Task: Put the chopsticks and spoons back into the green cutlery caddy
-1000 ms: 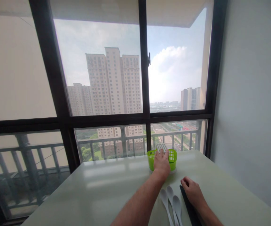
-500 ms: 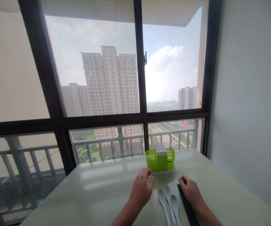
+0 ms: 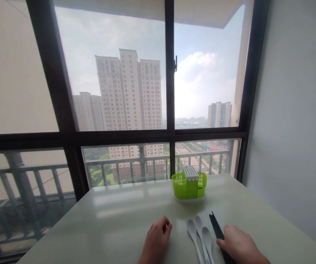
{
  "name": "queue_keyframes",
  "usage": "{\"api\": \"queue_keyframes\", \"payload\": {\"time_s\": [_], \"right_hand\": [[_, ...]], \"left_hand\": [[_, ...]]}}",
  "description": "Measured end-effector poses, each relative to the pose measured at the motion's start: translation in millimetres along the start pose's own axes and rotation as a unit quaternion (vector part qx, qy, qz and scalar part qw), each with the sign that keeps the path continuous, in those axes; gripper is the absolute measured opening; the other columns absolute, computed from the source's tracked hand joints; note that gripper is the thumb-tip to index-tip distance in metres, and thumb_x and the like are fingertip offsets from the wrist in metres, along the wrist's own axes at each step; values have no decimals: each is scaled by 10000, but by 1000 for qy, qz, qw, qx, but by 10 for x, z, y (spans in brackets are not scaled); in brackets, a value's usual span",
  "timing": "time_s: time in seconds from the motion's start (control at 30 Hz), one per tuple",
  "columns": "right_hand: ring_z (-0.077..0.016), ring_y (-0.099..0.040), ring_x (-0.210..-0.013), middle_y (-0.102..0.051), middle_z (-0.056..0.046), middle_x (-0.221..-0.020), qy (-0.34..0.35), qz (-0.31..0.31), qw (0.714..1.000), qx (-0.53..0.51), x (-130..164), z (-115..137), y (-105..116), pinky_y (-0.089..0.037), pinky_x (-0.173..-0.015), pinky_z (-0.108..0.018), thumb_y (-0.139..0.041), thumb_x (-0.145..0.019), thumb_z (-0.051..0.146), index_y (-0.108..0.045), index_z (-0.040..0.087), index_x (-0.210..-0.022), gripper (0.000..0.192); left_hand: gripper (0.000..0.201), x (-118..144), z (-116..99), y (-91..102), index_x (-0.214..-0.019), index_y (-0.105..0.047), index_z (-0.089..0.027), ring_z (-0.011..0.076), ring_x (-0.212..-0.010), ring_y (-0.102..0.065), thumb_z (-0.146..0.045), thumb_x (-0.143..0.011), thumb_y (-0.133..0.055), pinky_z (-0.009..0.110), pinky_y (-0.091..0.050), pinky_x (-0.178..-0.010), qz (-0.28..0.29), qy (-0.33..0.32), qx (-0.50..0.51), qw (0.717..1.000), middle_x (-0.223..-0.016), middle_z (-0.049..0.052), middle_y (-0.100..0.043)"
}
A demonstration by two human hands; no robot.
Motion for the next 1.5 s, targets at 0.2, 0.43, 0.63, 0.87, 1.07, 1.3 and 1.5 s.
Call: {"api": "queue_keyframes", "payload": {"time_s": [0.2, 0.43, 0.63, 0.87, 1.07, 1.3, 1.5], "right_hand": [[-331, -729, -820, -751, -120, -845, -3, 45, 998, 49, -60, 28, -75, -472, -664, -366, -713, -712, 352, -636, 234, -687, 143], [-298, -729, -810, -751, -103, -843, -8, 19, 999, 25, -88, 49, -106, -455, -636, -323, -706, -703, 310, -631, 225, -712, 114], [-318, -726, -847, -743, -108, -888, -13, 3, 999, 42, -51, 69, -52, -440, -646, -335, -707, -707, 274, -631, 225, -782, 118], [-303, -711, -764, -720, -88, -796, -29, -6, 999, -11, -108, -40, -100, -423, -610, -328, -750, -641, 300, -574, 239, -685, 192], [-293, -697, -707, -712, -85, -751, -23, -13, 998, -57, -136, -123, -199, -444, -604, -343, -753, -668, 367, -554, 248, -638, 234], [-309, -708, -755, -712, -114, -759, -6, -33, 999, -35, -96, -98, -245, -453, -647, -354, -633, -781, 287, -558, 243, -633, 171], [-305, -711, -781, -714, -117, -784, -1, -29, 1000, 5, -75, -36, -175, -440, -654, -346, -590, -811, 217, -599, 230, -680, 131]], "left_hand": [[223, -21, 47, -4, -795, -599, -227, 169, -778, -633, -319, -955, -473, 246, -390, -711, -6, -9, 45, 999, -799, -4, -694], [258, -38, 79, -9, -759, -566, -230, 168, -731, -605, -366, -949, -455, 258, -397, -709, -20, -11, 69, 997, -752, -15, -655], [268, -41, 86, -12, -739, -548, -231, 165, -725, -601, -377, -945, -459, 251, -394, -705, -17, -7, 54, 998, -735, -22, -646], [272, -38, 63, 0, -733, -560, -227, 176, -748, -608, -382, -937, -471, 262, -399, -710, -3, -4, 51, 999, -743, -5, -656], [268, -39, 64, 8, -729, -579, -232, 187, -761, -616, -394, -922, -486, 268, -408, -718, -1, 2, 51, 999, -747, -3, -670], [272, -43, 85, -25, -730, -552, -232, 183, -768, -619, -381, -937, -458, 268, -407, -726, -2, -7, 49, 999, -751, -2, -663], [273, -47, 83, -32, -729, -548, -229, 180, -764, -618, -384, -941, -474, 262, -403, -719, 1, -8, 46, 999, -747, -5, -661]]}}
Point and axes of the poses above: each hand's wrist, its own x-axis away from the middle knuckle, its own y-axis out of the back of the hand, z = x × y, the point moved 6 cm from there along -x, towards the middle knuckle
